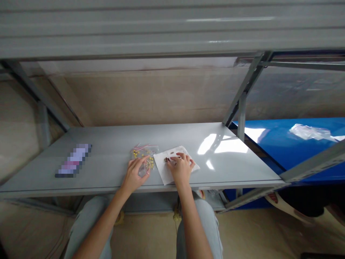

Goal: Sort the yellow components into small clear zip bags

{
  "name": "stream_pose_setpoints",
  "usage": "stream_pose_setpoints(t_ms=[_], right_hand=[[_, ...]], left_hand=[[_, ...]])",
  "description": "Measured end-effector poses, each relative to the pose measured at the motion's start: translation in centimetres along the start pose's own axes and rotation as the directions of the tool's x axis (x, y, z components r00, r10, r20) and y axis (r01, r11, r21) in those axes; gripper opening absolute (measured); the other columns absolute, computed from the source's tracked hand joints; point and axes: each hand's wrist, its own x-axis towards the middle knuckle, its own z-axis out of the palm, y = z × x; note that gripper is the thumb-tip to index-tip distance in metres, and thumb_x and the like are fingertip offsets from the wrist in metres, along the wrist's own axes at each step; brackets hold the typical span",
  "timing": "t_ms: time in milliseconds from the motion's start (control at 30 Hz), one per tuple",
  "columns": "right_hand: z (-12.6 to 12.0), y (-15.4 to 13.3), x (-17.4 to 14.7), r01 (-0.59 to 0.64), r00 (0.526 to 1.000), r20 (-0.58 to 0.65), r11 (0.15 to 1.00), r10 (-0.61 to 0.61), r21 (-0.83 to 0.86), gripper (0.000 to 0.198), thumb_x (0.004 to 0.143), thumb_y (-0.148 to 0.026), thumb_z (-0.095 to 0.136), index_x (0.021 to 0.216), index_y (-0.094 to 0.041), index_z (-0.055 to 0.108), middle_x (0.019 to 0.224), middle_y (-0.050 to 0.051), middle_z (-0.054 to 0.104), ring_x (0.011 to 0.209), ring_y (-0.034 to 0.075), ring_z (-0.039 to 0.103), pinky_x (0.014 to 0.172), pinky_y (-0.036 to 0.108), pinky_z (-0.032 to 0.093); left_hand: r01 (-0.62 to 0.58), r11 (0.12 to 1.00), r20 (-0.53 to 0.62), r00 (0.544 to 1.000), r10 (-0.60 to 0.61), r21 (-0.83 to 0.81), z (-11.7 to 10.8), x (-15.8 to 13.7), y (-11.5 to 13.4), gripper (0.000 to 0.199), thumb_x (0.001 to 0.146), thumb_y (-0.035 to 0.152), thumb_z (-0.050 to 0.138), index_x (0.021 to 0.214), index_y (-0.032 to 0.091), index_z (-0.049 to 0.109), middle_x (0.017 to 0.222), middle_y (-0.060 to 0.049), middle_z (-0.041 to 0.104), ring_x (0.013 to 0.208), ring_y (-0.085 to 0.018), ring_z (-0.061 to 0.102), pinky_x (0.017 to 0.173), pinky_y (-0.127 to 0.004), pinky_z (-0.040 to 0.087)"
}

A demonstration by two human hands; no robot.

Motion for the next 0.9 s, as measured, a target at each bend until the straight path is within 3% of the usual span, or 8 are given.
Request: stream_pose_setpoints(t_ms=[267,400,500,600,733,900], right_hand=[[0.3,-0.4,0.0,-0.062,0.998,-0.014,0.998,0.062,-0.018,0.016,0.076,-0.034,0.062,0.078,-0.025,0.074,0.106,0.007,0.062,0.101,0.027,0.048,0.091,0.046,0.02],[0.0,-0.6,0.1,-0.042,0.997,-0.06,0.995,0.047,0.087,0.014,0.073,-0.037,0.064,0.076,-0.027,0.073,0.104,0.005,0.064,0.1,0.027,0.05,0.092,0.047,0.022],[-0.2,-1.0,0.3,0.053,0.999,-0.013,0.951,-0.052,0.305,0.014,0.073,-0.038,0.065,0.076,-0.027,0.073,0.102,0.005,0.065,0.097,0.025,0.054,0.091,0.044,0.029],[-0.3,-1.9,0.2,0.154,0.971,0.086,0.857,-0.224,0.492,0.012,0.072,-0.035,0.066,0.075,-0.026,0.073,0.104,0.005,0.064,0.096,0.023,0.056,0.09,0.04,0.035],[-0.6,-3.4,-0.3,0.199,0.93,0.158,0.817,-0.332,0.542,0.007,0.068,-0.031,0.071,0.073,-0.027,0.073,0.106,0.004,0.064,0.1,0.024,0.055,0.092,0.041,0.035],[0.3,-4.5,-0.9,0.181,0.933,0.173,0.825,-0.317,0.536,0.002,0.066,-0.024,0.071,0.067,-0.026,0.072,0.105,0.004,0.065,0.1,0.024,0.055,0.092,0.041,0.037]], left_hand=[[-0.053,0.998,-0.026,0.998,0.054,0.013,0.4,0.0,-0.2,0.04,0.08,0.017,0.056,0.119,0.021,0.049,0.1,-0.006,0.065,0.094,-0.019,0.059,0.088,-0.035,0.04],[-0.055,0.998,-0.022,0.998,0.055,0.003,0.5,-0.1,-0.3,0.042,0.079,0.016,0.056,0.12,0.02,0.047,0.101,-0.006,0.065,0.091,-0.018,0.06,0.087,-0.035,0.041],[-0.053,0.999,-0.005,0.999,0.053,0.01,0.7,-0.1,-0.4,0.041,0.08,0.017,0.057,0.12,0.02,0.048,0.103,-0.006,0.065,0.094,-0.019,0.06,0.087,-0.036,0.04],[-0.043,0.999,0.016,0.999,0.042,0.024,0.8,-0.1,-0.5,0.039,0.079,0.016,0.057,0.118,0.02,0.051,0.104,-0.007,0.065,0.096,-0.021,0.059,0.088,-0.036,0.04],[-0.041,0.998,0.068,0.997,0.038,0.044,0.8,-0.1,-0.6,0.041,0.077,0.014,0.057,0.117,0.019,0.053,0.103,-0.007,0.065,0.095,-0.021,0.059,0.087,-0.038,0.04],[-0.074,0.996,0.131,0.989,0.066,0.055,0.9,-0.3,-0.6,0.045,0.074,0.01,0.056,0.118,0.019,0.053,0.102,-0.007,0.065,0.097,-0.022,0.058,0.089,-0.04,0.039]])
